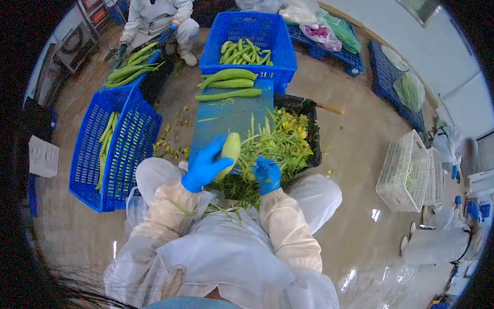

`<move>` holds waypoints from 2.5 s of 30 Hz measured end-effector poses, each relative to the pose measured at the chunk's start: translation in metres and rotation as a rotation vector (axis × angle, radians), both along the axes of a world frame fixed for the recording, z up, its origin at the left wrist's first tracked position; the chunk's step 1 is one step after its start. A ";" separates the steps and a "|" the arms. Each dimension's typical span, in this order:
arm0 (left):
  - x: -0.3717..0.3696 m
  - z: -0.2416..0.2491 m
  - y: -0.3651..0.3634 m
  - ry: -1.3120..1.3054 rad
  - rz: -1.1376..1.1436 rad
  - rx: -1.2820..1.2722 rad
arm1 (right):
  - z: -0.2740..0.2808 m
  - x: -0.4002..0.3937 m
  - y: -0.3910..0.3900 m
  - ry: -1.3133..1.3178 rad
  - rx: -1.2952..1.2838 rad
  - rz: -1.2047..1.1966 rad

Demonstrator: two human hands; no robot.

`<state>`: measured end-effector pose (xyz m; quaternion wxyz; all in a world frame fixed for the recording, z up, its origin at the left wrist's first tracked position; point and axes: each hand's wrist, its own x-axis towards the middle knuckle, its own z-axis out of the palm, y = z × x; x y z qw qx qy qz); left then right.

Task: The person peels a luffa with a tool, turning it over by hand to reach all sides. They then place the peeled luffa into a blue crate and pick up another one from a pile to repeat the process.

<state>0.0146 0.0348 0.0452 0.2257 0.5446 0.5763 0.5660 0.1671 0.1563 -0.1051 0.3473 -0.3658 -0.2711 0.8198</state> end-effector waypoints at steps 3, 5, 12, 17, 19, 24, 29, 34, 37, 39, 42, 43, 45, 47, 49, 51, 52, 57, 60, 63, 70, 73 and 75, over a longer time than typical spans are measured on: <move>0.004 0.028 0.005 0.089 -0.043 0.014 | -0.018 -0.012 -0.009 0.015 -0.142 0.043; 0.007 0.030 0.008 0.059 -0.079 0.040 | -0.031 -0.026 -0.008 0.093 -0.179 0.020; 0.024 0.012 -0.002 -0.577 -0.163 0.113 | 0.059 -0.051 -0.008 0.400 -0.443 -0.063; 0.031 0.002 -0.013 -1.198 -0.322 -0.104 | 0.041 -0.014 0.053 0.468 -0.213 -0.065; 0.028 0.014 -0.021 -1.283 -0.527 -0.148 | 0.079 -0.012 0.050 0.207 -0.088 -0.205; 0.024 -0.036 -0.003 -0.303 -0.405 -0.331 | 0.129 -0.021 0.025 0.012 0.395 -0.237; 0.019 -0.029 -0.010 -0.922 -0.373 -0.422 | 0.128 0.001 0.058 -0.005 0.550 -0.408; 0.004 -0.048 -0.008 -1.176 -0.301 -0.387 | 0.118 0.003 -0.014 -0.085 0.525 0.255; 0.005 -0.054 -0.009 -1.266 -0.295 -0.442 | 0.109 -0.001 -0.019 -0.112 0.495 0.352; 0.003 -0.056 -0.017 -1.287 -0.477 -0.459 | 0.102 0.002 0.022 -0.127 0.456 0.190; 0.011 -0.049 -0.024 -1.330 -0.479 -0.458 | 0.073 0.012 0.074 -0.186 0.478 0.065; 0.011 -0.047 -0.023 -1.325 -0.482 -0.454 | 0.070 0.014 0.080 -0.140 0.481 0.042; 0.013 -0.047 -0.023 -1.403 -0.352 -0.400 | 0.087 0.009 0.063 -0.092 0.461 0.035; 0.011 -0.050 -0.022 -1.427 -0.278 -0.424 | 0.113 0.000 0.012 -0.065 0.427 0.133; 0.007 -0.062 -0.019 -1.398 -0.257 -0.457 | 0.105 -0.005 -0.022 -0.092 0.500 0.240; 0.004 -0.071 -0.020 -1.386 -0.335 -0.456 | 0.100 -0.004 -0.020 -0.118 0.572 0.348; 0.004 -0.073 -0.021 -1.378 -0.404 -0.444 | 0.093 -0.003 0.000 -0.125 0.509 0.262; 0.012 -0.045 -0.023 -1.262 -0.324 -0.399 | 0.079 0.005 0.065 -0.215 0.424 0.038; 0.010 -0.047 -0.018 -1.274 -0.154 -0.440 | 0.099 0.000 0.019 -0.088 0.443 0.130; 0.000 -0.078 -0.019 -1.415 -0.232 -0.468 | 0.096 -0.006 -0.026 -0.092 0.465 0.308; 0.010 -0.051 -0.029 -1.396 -0.374 -0.459 | 0.048 0.008 0.072 -0.162 0.396 -0.010; 0.009 -0.060 -0.023 -1.368 -0.217 -0.453 | 0.066 0.007 0.052 -0.072 0.474 -0.015; 0.003 -0.061 -0.020 -1.448 -0.209 -0.487 | 0.087 -0.003 0.003 -0.004 0.444 0.170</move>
